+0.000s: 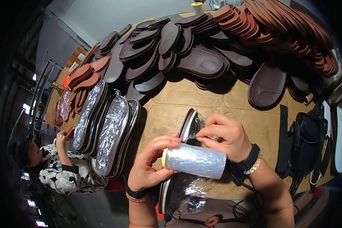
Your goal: Manually applying plastic wrap or protective film to shoe insoles at a factory workstation.
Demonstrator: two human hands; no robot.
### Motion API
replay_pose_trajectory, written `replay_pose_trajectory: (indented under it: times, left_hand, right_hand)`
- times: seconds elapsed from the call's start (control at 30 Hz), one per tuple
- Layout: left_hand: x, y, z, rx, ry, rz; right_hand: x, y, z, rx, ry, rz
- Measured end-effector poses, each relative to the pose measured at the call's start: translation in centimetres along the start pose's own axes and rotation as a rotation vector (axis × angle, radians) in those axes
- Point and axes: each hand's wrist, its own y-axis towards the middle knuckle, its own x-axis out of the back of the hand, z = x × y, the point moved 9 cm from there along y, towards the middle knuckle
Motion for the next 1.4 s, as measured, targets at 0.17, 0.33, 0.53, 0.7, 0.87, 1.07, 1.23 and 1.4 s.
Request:
replay_pose_trajectory:
  times: [0.17, 0.33, 0.53, 0.7, 0.87, 1.07, 1.23, 1.4]
  left_hand:
    - [0.1, -0.4, -0.3, 0.009, -0.001, -0.008]
    - [0.0, -0.1, 0.1, -0.003, -0.012, 0.006]
    - [0.0, -0.3, 0.3, 0.018, 0.006, 0.006]
    - [0.6, -0.5, 0.3, 0.000, -0.023, -0.035]
    - [0.2, -0.3, 0.1, 0.019, -0.010, -0.026]
    - [0.0, 0.0, 0.0, 0.001, 0.008, -0.009]
    - [-0.5, -0.1, -0.4, 0.009, 0.036, -0.009]
    - [-1.1, 0.1, -0.3, 0.049, 0.037, 0.017]
  right_hand:
    - [0.3, 0.3, 0.8, 0.051, 0.006, 0.043]
    - [0.4, 0.2, 0.3, 0.059, -0.033, 0.122]
    - [3.1, 0.5, -1.0, -0.055, -0.142, 0.063]
    - [2.0, 0.2, -1.8, -0.150, -0.326, 0.056]
    - [0.6, 0.2, -0.5, -0.022, -0.483, -0.085]
    - [1.3, -0.5, -2.2, -0.130, -0.574, -0.153]
    - [1.7, -0.5, -1.5, -0.069, -0.668, -0.104]
    - [4.8, -0.8, -0.8, -0.077, -0.722, -0.081]
